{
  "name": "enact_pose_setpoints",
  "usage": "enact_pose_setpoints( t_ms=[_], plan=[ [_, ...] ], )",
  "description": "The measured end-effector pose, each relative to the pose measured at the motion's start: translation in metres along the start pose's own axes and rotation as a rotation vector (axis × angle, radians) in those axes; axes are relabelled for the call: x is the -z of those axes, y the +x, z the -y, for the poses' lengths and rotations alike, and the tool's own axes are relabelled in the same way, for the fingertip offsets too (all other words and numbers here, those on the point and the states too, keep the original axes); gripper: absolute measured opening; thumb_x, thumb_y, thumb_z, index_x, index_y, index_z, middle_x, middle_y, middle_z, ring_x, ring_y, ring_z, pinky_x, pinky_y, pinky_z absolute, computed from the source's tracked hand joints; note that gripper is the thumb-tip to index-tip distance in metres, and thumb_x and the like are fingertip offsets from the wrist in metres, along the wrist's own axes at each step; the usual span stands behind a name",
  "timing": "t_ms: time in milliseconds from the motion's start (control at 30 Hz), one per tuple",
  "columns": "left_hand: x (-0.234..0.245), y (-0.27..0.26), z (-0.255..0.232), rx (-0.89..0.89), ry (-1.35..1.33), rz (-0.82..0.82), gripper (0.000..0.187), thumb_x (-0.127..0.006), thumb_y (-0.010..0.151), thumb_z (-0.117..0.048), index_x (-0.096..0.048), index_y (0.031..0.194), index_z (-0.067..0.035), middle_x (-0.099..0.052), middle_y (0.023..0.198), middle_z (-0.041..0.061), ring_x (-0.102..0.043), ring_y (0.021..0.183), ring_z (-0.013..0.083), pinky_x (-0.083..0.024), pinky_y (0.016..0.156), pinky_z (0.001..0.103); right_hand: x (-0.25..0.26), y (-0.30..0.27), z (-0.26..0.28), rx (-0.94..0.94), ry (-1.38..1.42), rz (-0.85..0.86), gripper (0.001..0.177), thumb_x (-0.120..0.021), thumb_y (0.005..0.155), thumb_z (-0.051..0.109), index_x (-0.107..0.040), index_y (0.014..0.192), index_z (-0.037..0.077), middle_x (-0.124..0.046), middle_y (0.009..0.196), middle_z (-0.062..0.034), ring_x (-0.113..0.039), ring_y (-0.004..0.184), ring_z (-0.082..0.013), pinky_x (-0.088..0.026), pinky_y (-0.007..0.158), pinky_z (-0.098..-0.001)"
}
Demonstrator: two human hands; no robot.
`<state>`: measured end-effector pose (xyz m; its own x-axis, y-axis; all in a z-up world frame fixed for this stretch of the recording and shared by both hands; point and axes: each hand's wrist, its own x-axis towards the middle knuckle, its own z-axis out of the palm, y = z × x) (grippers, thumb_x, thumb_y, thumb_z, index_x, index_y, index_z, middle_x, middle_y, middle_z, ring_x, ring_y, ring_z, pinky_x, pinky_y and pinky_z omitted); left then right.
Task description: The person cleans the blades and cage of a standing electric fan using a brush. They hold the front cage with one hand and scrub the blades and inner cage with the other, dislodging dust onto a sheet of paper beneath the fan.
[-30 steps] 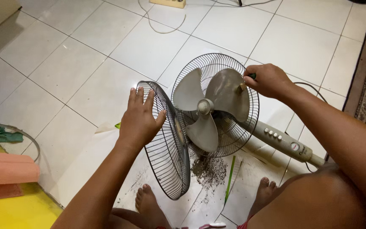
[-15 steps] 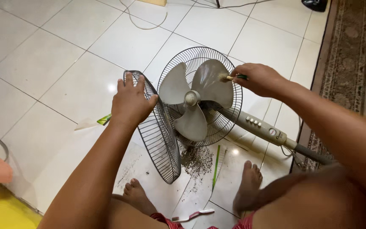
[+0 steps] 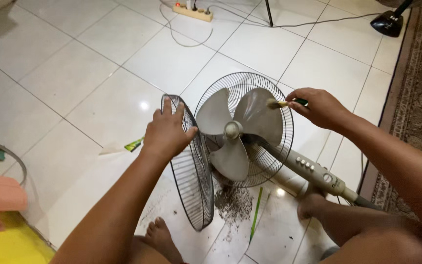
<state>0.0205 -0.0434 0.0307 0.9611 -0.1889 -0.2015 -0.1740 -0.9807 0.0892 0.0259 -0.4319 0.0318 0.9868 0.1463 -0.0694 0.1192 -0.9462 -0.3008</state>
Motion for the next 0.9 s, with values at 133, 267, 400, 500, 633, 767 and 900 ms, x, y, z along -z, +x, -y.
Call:
enact_pose_setpoints(
  t_ms=[133, 267, 400, 500, 633, 767, 900],
  plan=[
    [0.004, 0.001, -0.006, -0.012, 0.027, -0.007, 0.088, -0.06, 0.092, -0.06, -0.028, 0.16, -0.013, -0.017, 0.167, 0.023, -0.04, 0.141, 0.0399, -0.051, 0.105, 0.048, -0.009, 0.025, -0.009, 0.028, 0.111, -0.035, 0.025, -0.065, 0.099, 0.029, -0.073, 0.117, 0.014, -0.078, 0.097, -0.0097, -0.074, 0.086, -0.0246, -0.058, 0.079, -0.0404],
    [0.009, 0.006, -0.006, 0.005, 0.055, 0.045, 0.089, -0.059, 0.092, -0.061, -0.026, 0.16, -0.014, -0.015, 0.166, 0.023, -0.038, 0.143, 0.0404, -0.05, 0.104, 0.048, -0.024, 0.047, -0.006, 0.024, 0.205, -0.028, 0.024, -0.065, 0.098, 0.029, -0.074, 0.113, 0.013, -0.078, 0.101, -0.0072, -0.074, 0.089, -0.0206, -0.059, 0.079, -0.0389],
    [0.003, 0.01, 0.002, 0.028, 0.056, 0.061, 0.088, -0.057, 0.092, -0.062, -0.023, 0.159, -0.016, -0.013, 0.165, 0.022, -0.037, 0.142, 0.0414, -0.05, 0.102, 0.049, -0.051, 0.046, -0.014, 0.115, 0.243, -0.1, 0.026, -0.065, 0.098, 0.029, -0.075, 0.114, 0.011, -0.077, 0.101, -0.0111, -0.073, 0.089, -0.0248, -0.058, 0.08, -0.0403],
    [-0.006, 0.002, 0.017, -0.026, 0.051, -0.065, 0.088, -0.06, 0.092, -0.063, -0.03, 0.158, -0.013, -0.021, 0.164, 0.023, -0.044, 0.139, 0.0399, -0.05, 0.104, 0.047, -0.074, 0.043, -0.018, 0.155, 0.165, -0.047, 0.025, -0.064, 0.098, 0.029, -0.074, 0.112, 0.011, -0.077, 0.105, -0.011, -0.073, 0.092, -0.0254, -0.057, 0.08, -0.0417],
    [-0.004, -0.005, 0.028, 0.025, 0.011, -0.048, 0.086, -0.06, 0.09, -0.059, -0.03, 0.159, -0.016, -0.021, 0.166, 0.022, -0.048, 0.135, 0.0367, -0.051, 0.103, 0.046, -0.095, 0.032, -0.021, 0.001, 0.142, 0.188, 0.023, -0.061, 0.101, 0.031, -0.072, 0.111, 0.014, -0.078, 0.104, -0.0086, -0.075, 0.091, -0.023, -0.06, 0.083, -0.0404],
    [0.001, -0.002, 0.027, 0.042, -0.009, -0.035, 0.086, -0.06, 0.09, -0.059, -0.03, 0.159, -0.017, -0.021, 0.166, 0.021, -0.049, 0.136, 0.0352, -0.051, 0.104, 0.045, -0.097, 0.022, -0.02, 0.036, 0.02, 0.235, 0.025, -0.061, 0.102, 0.035, -0.074, 0.111, 0.016, -0.079, 0.102, -0.0075, -0.075, 0.09, -0.0231, -0.059, 0.086, -0.0413],
    [-0.003, -0.003, 0.03, 0.009, -0.02, -0.05, 0.085, -0.06, 0.091, -0.058, -0.03, 0.159, -0.017, -0.021, 0.165, 0.022, -0.047, 0.137, 0.0359, -0.05, 0.105, 0.045, -0.091, 0.024, -0.014, 0.013, 0.115, 0.039, 0.025, -0.06, 0.099, 0.033, -0.073, 0.113, 0.016, -0.076, 0.103, -0.0072, -0.073, 0.09, -0.0241, -0.058, 0.082, -0.0415]
  ],
)
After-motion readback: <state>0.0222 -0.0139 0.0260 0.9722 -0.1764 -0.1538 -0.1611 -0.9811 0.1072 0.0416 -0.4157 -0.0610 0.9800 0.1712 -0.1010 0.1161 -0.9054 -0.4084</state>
